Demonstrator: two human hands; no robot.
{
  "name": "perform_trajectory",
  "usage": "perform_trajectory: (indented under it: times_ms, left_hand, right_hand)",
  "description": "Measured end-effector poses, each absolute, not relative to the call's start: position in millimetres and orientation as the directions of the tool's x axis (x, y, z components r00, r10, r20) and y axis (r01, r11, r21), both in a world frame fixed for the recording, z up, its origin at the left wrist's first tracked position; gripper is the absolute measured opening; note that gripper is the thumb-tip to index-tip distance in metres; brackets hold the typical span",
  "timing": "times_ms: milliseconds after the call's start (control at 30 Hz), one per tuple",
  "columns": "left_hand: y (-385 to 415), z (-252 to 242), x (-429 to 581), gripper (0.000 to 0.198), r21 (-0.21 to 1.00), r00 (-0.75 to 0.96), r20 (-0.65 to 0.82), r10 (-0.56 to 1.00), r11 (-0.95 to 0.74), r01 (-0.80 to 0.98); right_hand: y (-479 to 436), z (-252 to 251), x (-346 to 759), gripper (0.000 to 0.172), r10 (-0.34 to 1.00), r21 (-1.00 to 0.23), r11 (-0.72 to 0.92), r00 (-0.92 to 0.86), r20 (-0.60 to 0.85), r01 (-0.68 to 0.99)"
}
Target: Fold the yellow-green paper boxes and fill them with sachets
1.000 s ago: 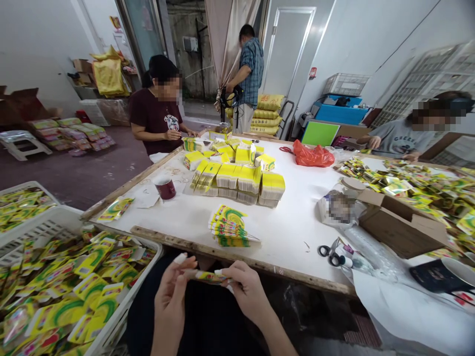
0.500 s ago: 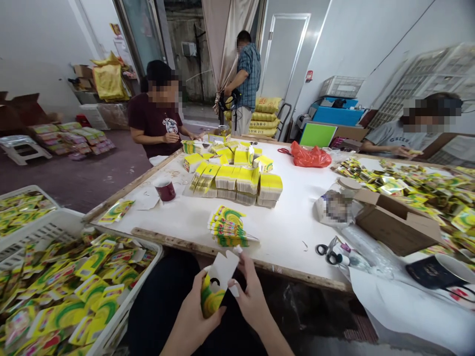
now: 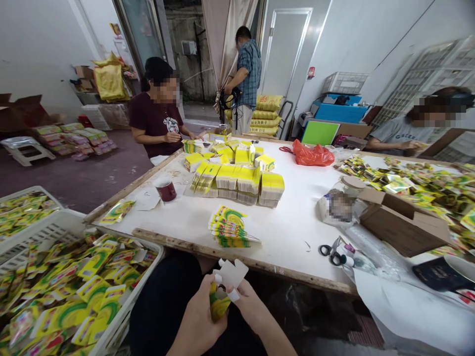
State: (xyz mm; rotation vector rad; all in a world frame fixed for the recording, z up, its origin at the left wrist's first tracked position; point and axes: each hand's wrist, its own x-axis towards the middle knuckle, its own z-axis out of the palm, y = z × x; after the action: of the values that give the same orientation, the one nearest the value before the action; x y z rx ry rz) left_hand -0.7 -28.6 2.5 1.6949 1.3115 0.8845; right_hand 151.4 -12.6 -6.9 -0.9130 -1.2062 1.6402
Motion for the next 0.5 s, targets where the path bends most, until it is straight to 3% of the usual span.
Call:
perform_trajectory:
  times_ms: [100, 200, 333, 500]
  left_hand:
    - [-26, -4, 0, 0.055, 0.900, 0.216, 0.044, 0.975, -0.132, 0.414]
    - [-25, -14, 1, 0.068, 0.876, 0.116, 0.129, 0.985, -0.168, 0.452]
    - [-24, -19, -2, 0.056, 0.832, 0.019, 0.211, 0.977, -0.190, 0.521]
    - [-22, -5, -16, 0.047, 0.898, 0.067, 0.139, 0.988, -0.155, 0.413]
  right_hand:
    - [-17, -10, 152, 0.060, 0.936, -0.999, 0.034, -0.349, 0.039, -0.020]
    - [-17, -17, 149, 0.056, 0.949, -0.985, 0.146, -0.293, 0.113, 0.096]
    - [-12, -25, 151, 0.054, 0.980, -0.979, 0.171, -0.126, 0.157, 0.110]
    - [-10, -16, 166, 0.059, 0.901, -0.913, 0.326, -0.374, 0.221, 0.246]
